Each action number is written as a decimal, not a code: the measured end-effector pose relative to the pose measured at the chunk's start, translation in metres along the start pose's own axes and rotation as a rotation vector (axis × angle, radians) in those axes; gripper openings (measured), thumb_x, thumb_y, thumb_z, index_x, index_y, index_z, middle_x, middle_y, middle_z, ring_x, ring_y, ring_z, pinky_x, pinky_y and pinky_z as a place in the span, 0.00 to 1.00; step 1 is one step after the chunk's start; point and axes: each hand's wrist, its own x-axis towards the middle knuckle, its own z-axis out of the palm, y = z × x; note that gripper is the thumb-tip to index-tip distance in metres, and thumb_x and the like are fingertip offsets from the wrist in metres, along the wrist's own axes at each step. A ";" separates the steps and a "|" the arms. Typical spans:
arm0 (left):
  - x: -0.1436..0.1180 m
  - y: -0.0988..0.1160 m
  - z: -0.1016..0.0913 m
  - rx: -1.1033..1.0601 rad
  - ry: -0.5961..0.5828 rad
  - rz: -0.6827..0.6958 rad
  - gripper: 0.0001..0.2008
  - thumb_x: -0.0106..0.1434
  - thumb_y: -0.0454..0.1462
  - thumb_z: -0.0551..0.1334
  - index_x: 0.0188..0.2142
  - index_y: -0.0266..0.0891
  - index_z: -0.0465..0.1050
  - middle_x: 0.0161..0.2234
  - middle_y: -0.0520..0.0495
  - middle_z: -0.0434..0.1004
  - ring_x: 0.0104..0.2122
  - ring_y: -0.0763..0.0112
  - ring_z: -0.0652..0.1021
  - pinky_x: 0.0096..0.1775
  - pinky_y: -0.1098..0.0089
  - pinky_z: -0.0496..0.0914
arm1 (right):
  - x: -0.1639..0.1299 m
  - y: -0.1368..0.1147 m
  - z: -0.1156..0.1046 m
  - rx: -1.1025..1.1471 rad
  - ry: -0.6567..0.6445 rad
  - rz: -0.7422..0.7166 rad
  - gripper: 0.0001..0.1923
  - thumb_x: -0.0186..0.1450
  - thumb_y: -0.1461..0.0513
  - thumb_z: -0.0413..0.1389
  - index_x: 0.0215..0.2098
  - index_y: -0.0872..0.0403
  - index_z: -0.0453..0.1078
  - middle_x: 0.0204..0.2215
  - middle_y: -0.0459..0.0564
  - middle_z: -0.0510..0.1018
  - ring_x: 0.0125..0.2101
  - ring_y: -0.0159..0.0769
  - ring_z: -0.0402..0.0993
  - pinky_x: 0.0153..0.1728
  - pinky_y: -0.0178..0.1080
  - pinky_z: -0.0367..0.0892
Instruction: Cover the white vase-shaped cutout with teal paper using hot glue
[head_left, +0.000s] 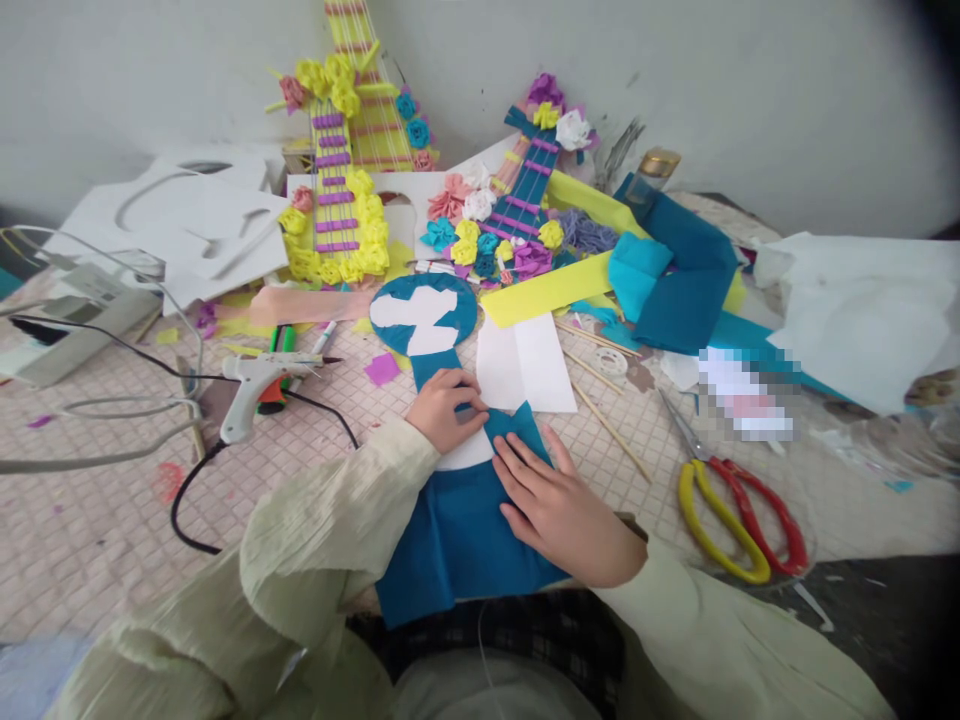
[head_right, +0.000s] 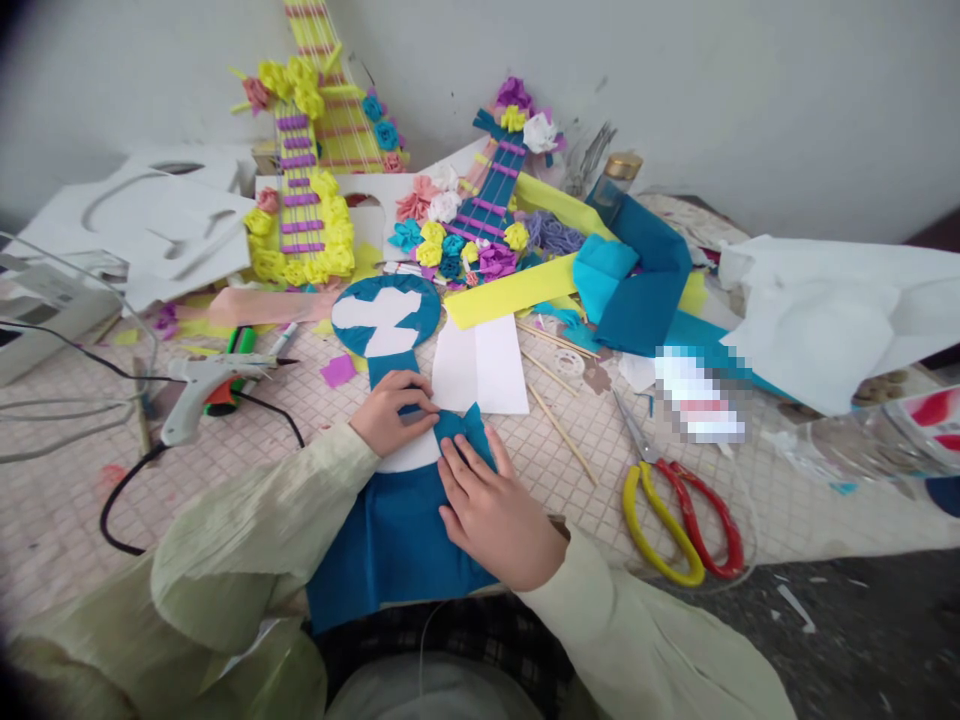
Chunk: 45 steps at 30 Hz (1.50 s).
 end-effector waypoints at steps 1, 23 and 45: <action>0.000 0.000 0.000 0.000 0.003 0.004 0.02 0.53 0.35 0.62 0.25 0.39 0.74 0.33 0.47 0.71 0.36 0.66 0.71 0.42 0.62 0.67 | 0.000 -0.002 0.001 0.000 -0.005 0.009 0.22 0.65 0.59 0.43 0.54 0.60 0.62 0.55 0.57 0.62 0.56 0.43 0.56 0.59 0.54 0.43; 0.000 -0.001 0.001 0.003 -0.003 0.012 0.02 0.52 0.35 0.63 0.25 0.39 0.74 0.33 0.47 0.72 0.36 0.66 0.71 0.42 0.63 0.66 | 0.057 0.058 0.009 0.230 0.154 0.295 0.10 0.62 0.58 0.52 0.26 0.52 0.71 0.27 0.45 0.75 0.35 0.32 0.66 0.45 0.44 0.45; 0.001 0.000 -0.001 0.006 -0.017 0.010 0.03 0.53 0.36 0.62 0.25 0.39 0.74 0.33 0.47 0.72 0.37 0.66 0.71 0.42 0.63 0.66 | 0.039 0.066 0.004 0.421 0.039 0.213 0.05 0.57 0.57 0.57 0.30 0.44 0.75 0.37 0.46 0.73 0.43 0.37 0.62 0.44 0.44 0.50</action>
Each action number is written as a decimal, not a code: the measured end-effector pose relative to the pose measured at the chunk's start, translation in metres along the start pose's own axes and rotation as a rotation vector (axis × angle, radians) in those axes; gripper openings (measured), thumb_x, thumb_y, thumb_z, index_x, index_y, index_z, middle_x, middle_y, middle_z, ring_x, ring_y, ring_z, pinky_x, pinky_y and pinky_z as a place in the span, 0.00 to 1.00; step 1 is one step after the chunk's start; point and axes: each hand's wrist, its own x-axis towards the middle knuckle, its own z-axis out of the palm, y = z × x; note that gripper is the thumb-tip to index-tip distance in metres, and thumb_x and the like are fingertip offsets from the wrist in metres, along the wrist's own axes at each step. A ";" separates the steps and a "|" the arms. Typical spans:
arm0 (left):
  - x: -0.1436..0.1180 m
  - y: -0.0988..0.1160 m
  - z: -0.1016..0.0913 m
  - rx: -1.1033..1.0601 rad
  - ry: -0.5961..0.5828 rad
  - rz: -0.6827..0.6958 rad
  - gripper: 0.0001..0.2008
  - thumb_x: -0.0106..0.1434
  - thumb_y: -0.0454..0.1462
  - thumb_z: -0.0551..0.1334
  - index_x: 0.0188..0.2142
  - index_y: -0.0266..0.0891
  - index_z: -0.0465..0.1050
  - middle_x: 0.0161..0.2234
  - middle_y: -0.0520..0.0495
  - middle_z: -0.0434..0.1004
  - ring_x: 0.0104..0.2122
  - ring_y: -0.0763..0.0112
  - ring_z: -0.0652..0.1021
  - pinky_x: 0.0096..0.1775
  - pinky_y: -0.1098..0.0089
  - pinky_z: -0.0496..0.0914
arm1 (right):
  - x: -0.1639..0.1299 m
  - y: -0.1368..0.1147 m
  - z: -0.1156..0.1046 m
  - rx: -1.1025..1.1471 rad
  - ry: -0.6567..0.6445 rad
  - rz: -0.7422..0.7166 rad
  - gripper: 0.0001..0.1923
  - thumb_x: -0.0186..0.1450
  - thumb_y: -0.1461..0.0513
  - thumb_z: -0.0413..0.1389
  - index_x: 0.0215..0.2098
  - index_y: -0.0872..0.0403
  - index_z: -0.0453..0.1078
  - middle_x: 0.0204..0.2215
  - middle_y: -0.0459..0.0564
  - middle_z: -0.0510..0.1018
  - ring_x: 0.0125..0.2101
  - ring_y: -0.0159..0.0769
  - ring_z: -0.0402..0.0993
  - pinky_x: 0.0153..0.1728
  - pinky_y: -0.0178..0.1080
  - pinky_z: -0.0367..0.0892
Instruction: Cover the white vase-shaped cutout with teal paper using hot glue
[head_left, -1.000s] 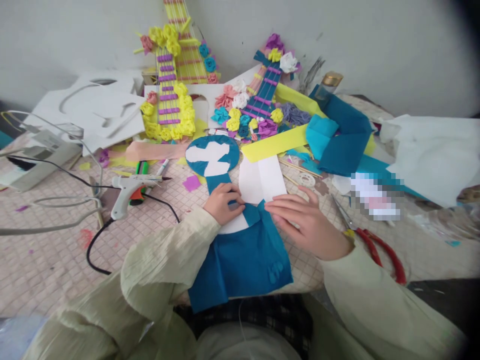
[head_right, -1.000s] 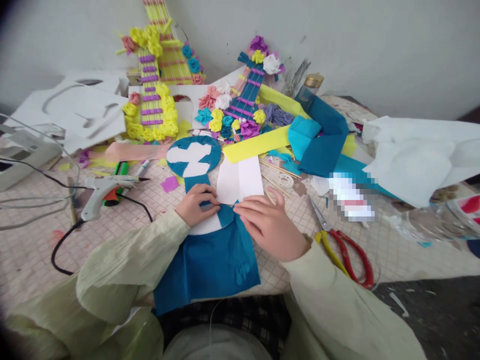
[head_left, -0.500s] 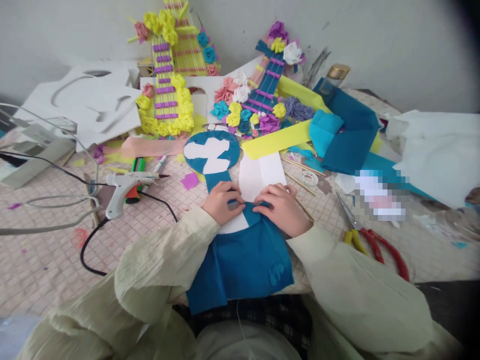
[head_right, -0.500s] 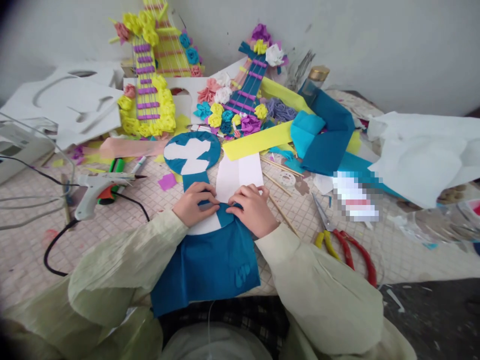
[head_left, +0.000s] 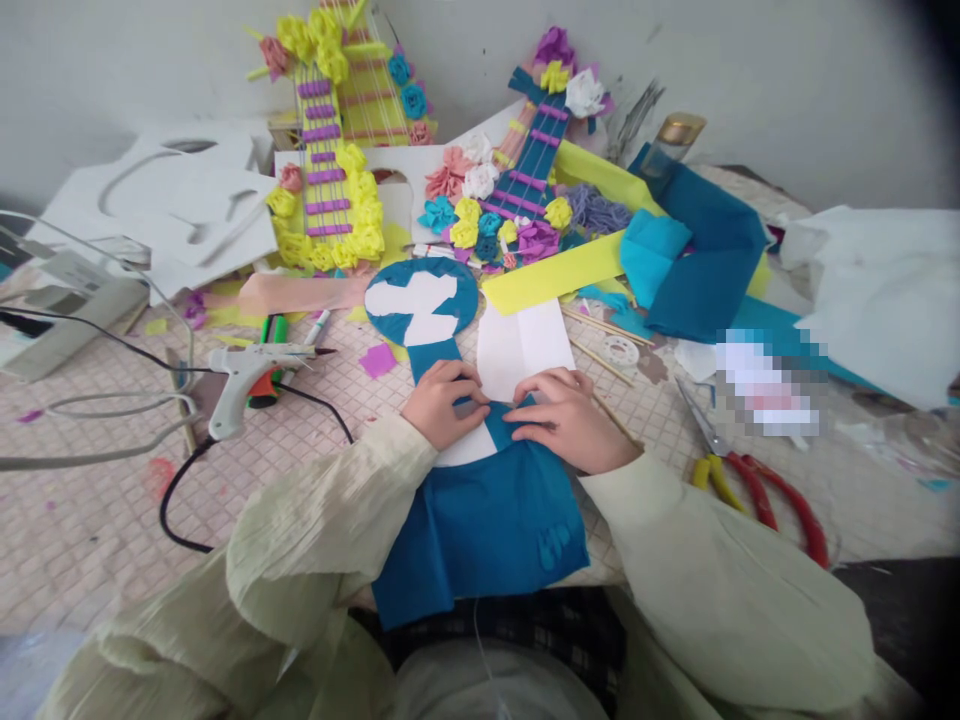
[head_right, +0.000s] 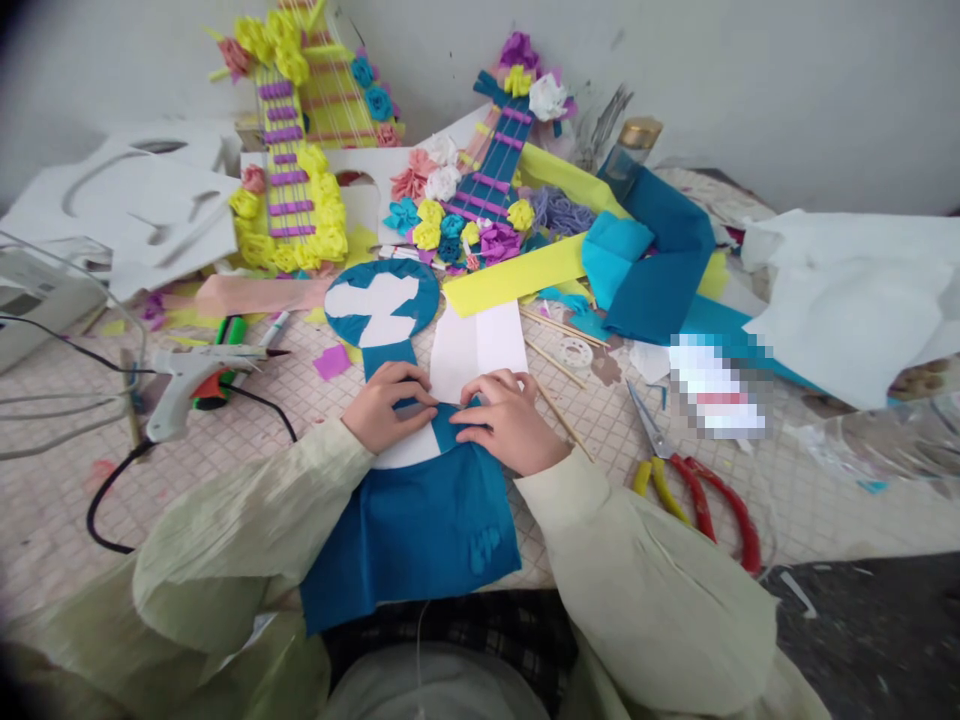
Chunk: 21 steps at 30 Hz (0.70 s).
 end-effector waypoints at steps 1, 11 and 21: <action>0.000 0.000 0.000 0.001 -0.003 -0.001 0.03 0.54 0.36 0.62 0.26 0.39 0.74 0.33 0.47 0.72 0.37 0.66 0.71 0.42 0.63 0.66 | 0.000 0.001 0.001 -0.011 0.002 -0.010 0.05 0.57 0.57 0.57 0.30 0.44 0.75 0.37 0.46 0.73 0.43 0.37 0.62 0.45 0.44 0.50; 0.000 0.004 -0.004 0.031 -0.026 0.037 0.07 0.56 0.37 0.59 0.31 0.39 0.75 0.35 0.45 0.73 0.38 0.65 0.71 0.42 0.63 0.65 | -0.003 0.005 0.002 -0.145 -0.003 -0.137 0.06 0.59 0.56 0.55 0.32 0.44 0.74 0.39 0.44 0.72 0.45 0.36 0.60 0.47 0.44 0.44; -0.001 0.037 -0.008 0.053 -0.253 0.132 0.04 0.56 0.34 0.58 0.27 0.38 0.71 0.28 0.48 0.74 0.30 0.70 0.72 0.35 0.70 0.66 | -0.003 0.004 0.001 -0.143 -0.027 -0.125 0.05 0.58 0.57 0.56 0.30 0.44 0.74 0.40 0.45 0.72 0.46 0.39 0.58 0.44 0.46 0.44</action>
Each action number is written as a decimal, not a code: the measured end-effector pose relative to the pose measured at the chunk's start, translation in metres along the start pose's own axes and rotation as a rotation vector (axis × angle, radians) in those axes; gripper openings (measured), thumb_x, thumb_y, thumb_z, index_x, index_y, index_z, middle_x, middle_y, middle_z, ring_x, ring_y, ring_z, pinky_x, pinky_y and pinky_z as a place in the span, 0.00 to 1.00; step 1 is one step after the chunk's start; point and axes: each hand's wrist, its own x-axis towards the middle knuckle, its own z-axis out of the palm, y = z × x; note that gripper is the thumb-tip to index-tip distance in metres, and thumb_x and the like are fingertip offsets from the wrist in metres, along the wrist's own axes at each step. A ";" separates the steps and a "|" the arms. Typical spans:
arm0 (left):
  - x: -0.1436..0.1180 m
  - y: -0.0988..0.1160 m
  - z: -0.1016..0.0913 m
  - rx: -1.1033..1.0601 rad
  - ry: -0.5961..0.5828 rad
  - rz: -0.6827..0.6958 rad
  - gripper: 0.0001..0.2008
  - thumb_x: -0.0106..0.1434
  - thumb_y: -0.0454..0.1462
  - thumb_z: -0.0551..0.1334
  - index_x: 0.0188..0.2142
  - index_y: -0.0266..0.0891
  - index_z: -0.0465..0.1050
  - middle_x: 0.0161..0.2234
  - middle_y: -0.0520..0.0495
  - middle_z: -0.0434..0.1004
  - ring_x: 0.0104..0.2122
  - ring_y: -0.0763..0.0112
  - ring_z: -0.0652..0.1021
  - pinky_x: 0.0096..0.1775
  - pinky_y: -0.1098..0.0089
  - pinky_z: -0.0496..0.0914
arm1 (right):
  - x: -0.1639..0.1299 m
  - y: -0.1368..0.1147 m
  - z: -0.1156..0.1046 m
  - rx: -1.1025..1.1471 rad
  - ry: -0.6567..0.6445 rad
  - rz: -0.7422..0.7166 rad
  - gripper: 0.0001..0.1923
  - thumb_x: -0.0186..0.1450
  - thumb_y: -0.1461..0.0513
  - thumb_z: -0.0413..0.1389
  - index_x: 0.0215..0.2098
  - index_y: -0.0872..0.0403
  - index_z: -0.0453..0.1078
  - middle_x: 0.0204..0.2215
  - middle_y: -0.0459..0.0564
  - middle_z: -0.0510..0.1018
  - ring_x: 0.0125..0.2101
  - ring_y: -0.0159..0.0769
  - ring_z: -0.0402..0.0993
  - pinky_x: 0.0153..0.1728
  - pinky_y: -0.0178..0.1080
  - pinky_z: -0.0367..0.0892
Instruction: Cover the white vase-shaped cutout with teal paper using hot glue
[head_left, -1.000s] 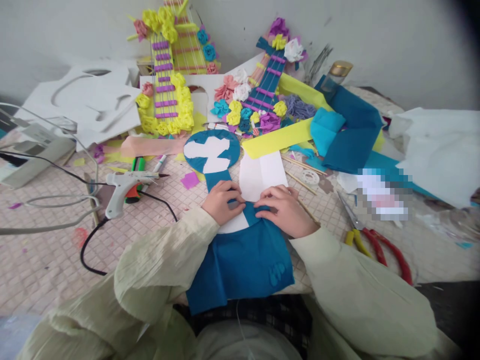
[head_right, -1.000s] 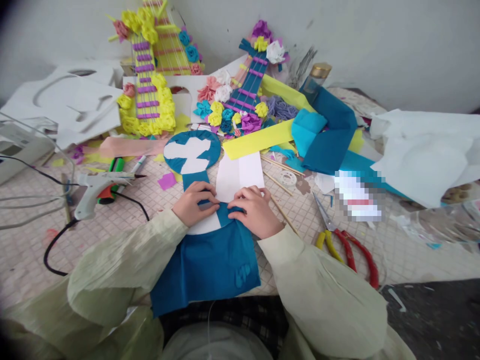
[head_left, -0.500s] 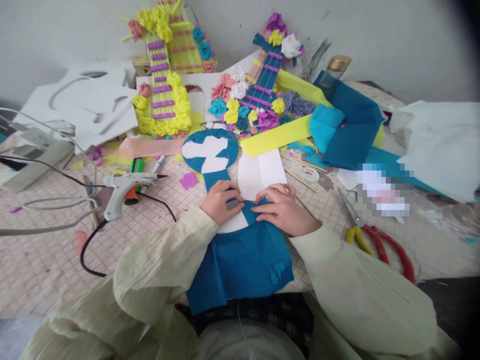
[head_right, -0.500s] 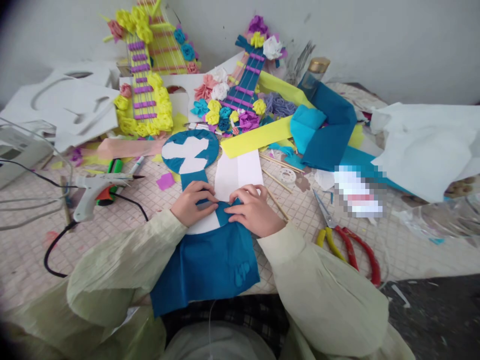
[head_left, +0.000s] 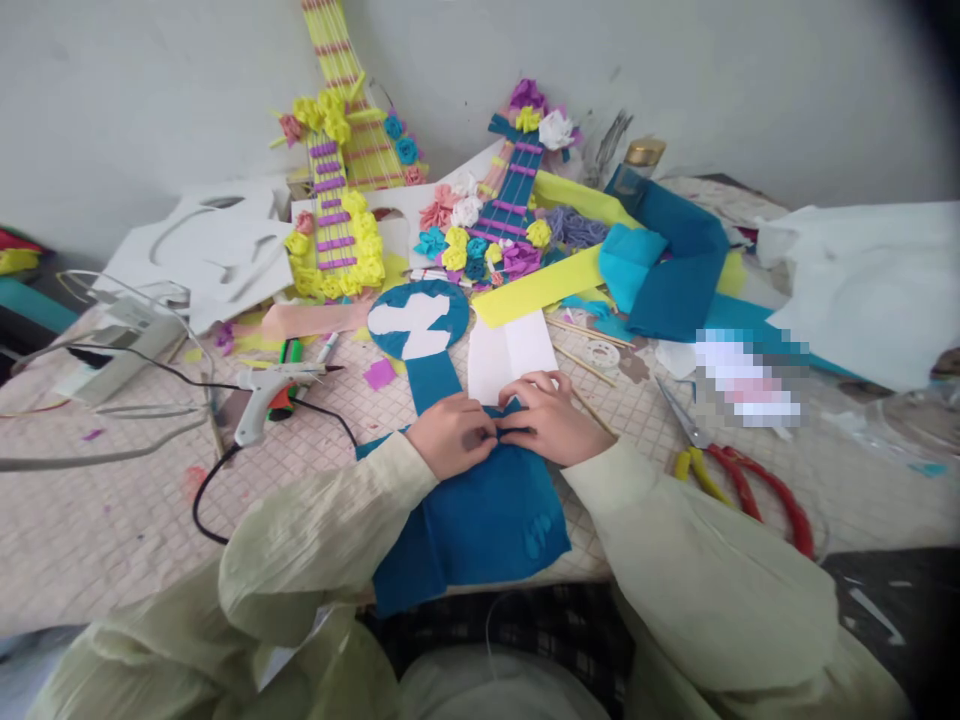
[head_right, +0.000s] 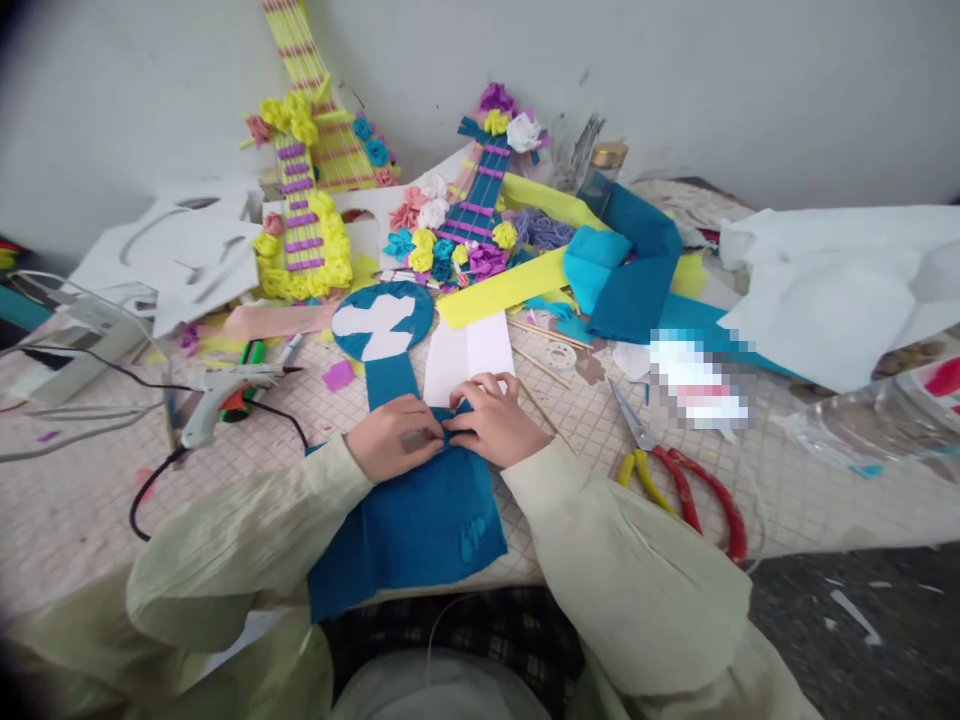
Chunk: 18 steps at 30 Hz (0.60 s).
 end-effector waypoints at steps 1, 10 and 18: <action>0.000 0.002 0.002 0.007 -0.020 -0.018 0.02 0.55 0.34 0.59 0.27 0.38 0.70 0.28 0.48 0.73 0.30 0.70 0.72 0.35 0.70 0.67 | 0.000 0.000 0.000 0.000 0.003 0.000 0.04 0.58 0.57 0.56 0.30 0.44 0.74 0.40 0.45 0.71 0.46 0.40 0.58 0.44 0.46 0.44; -0.002 0.006 0.010 0.043 -0.054 -0.181 0.04 0.50 0.33 0.61 0.27 0.38 0.67 0.24 0.52 0.68 0.28 0.72 0.70 0.34 0.72 0.66 | 0.001 0.004 0.008 0.040 0.018 0.002 0.04 0.56 0.57 0.58 0.29 0.45 0.75 0.41 0.46 0.70 0.47 0.41 0.54 0.44 0.47 0.41; -0.003 0.008 0.011 0.129 -0.002 -0.279 0.13 0.47 0.38 0.62 0.30 0.39 0.59 0.24 0.53 0.64 0.27 0.70 0.68 0.31 0.71 0.64 | 0.001 0.005 0.009 0.063 0.028 0.022 0.05 0.55 0.56 0.59 0.30 0.44 0.75 0.41 0.47 0.70 0.47 0.42 0.55 0.43 0.46 0.43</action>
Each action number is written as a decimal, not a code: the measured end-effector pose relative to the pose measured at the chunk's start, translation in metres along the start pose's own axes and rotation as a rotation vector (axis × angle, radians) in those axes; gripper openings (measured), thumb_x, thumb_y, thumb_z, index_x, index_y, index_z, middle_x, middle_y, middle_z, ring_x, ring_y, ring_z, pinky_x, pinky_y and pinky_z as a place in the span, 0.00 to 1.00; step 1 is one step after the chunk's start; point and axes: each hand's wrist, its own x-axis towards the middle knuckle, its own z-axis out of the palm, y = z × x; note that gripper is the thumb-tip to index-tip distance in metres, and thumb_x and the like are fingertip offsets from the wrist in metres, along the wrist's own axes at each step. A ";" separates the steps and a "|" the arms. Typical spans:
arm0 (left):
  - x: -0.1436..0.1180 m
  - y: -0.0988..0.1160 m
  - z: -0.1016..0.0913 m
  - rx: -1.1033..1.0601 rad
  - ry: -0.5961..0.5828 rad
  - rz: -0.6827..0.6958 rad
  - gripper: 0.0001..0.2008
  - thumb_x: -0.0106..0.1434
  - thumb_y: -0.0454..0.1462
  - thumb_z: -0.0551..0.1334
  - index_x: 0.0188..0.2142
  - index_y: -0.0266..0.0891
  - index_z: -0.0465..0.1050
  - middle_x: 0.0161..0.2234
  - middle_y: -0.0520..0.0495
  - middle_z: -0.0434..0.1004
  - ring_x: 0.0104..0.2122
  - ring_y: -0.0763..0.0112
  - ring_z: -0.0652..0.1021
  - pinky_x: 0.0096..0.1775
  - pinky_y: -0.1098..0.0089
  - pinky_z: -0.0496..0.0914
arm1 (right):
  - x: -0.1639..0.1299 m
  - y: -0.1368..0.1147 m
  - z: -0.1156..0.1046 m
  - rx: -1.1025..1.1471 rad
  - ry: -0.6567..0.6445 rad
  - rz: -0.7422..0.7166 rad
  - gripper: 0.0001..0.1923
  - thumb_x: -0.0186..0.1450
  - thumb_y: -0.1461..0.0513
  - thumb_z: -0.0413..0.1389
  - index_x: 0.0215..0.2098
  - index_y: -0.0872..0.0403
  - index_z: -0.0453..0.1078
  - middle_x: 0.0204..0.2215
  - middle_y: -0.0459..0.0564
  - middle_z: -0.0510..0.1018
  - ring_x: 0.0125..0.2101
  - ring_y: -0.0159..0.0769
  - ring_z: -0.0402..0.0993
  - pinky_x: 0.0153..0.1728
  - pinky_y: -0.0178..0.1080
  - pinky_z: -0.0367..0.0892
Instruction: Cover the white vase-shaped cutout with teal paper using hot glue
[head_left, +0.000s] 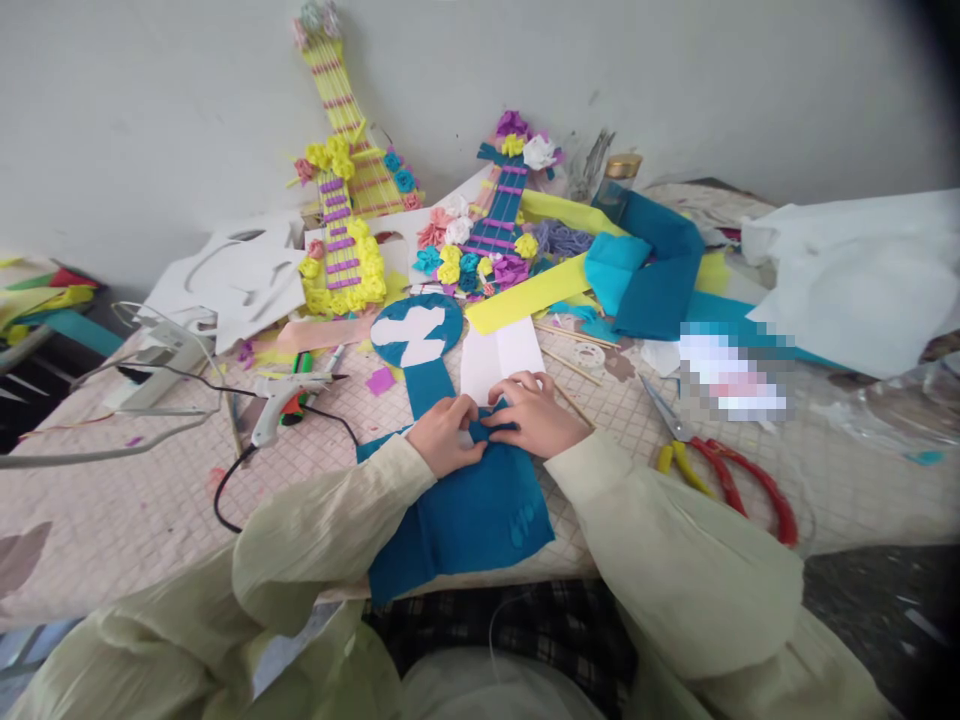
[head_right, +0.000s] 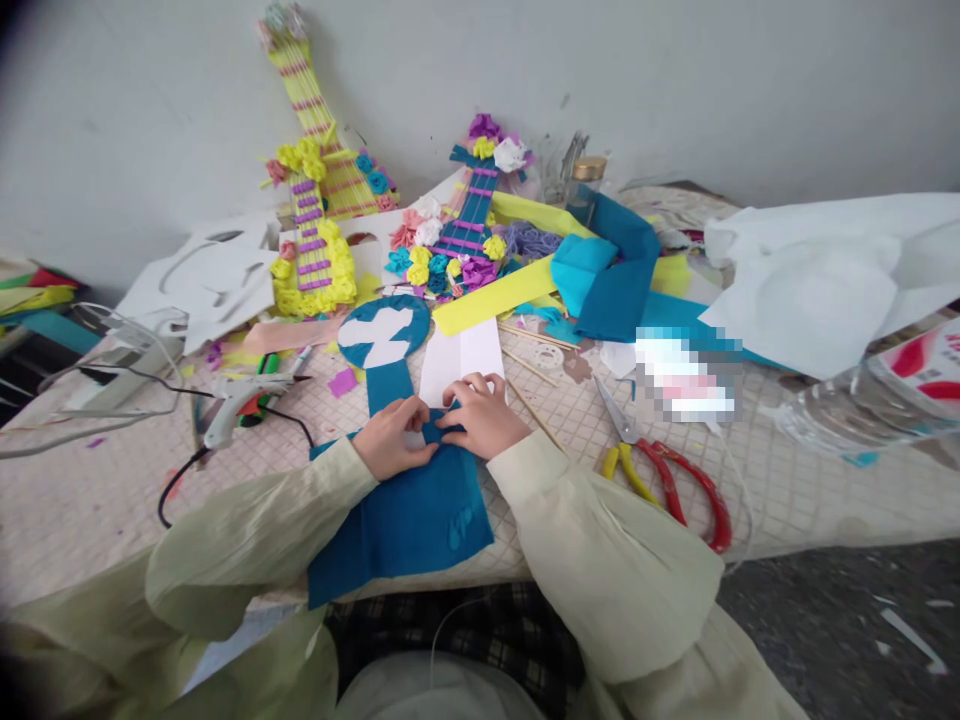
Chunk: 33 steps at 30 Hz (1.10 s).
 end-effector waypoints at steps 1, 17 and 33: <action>0.000 0.000 -0.001 0.043 0.014 -0.005 0.14 0.46 0.39 0.63 0.30 0.39 0.60 0.25 0.52 0.64 0.28 0.69 0.68 0.33 0.69 0.64 | 0.000 0.000 0.000 0.003 -0.001 0.001 0.05 0.55 0.56 0.59 0.30 0.44 0.75 0.41 0.46 0.70 0.47 0.42 0.55 0.43 0.46 0.43; -0.001 -0.007 0.002 0.135 -0.015 0.013 0.13 0.48 0.44 0.62 0.29 0.38 0.66 0.29 0.48 0.68 0.32 0.65 0.69 0.36 0.66 0.63 | 0.000 0.000 -0.001 0.056 -0.021 0.018 0.05 0.54 0.58 0.60 0.31 0.45 0.75 0.41 0.47 0.71 0.47 0.42 0.56 0.42 0.46 0.45; -0.045 -0.001 -0.043 -0.065 0.052 0.058 0.10 0.57 0.41 0.57 0.36 0.38 0.67 0.31 0.47 0.70 0.35 0.66 0.71 0.40 0.64 0.66 | 0.001 0.000 -0.004 0.124 -0.048 0.010 0.08 0.56 0.57 0.59 0.34 0.46 0.74 0.41 0.47 0.73 0.47 0.40 0.58 0.44 0.45 0.47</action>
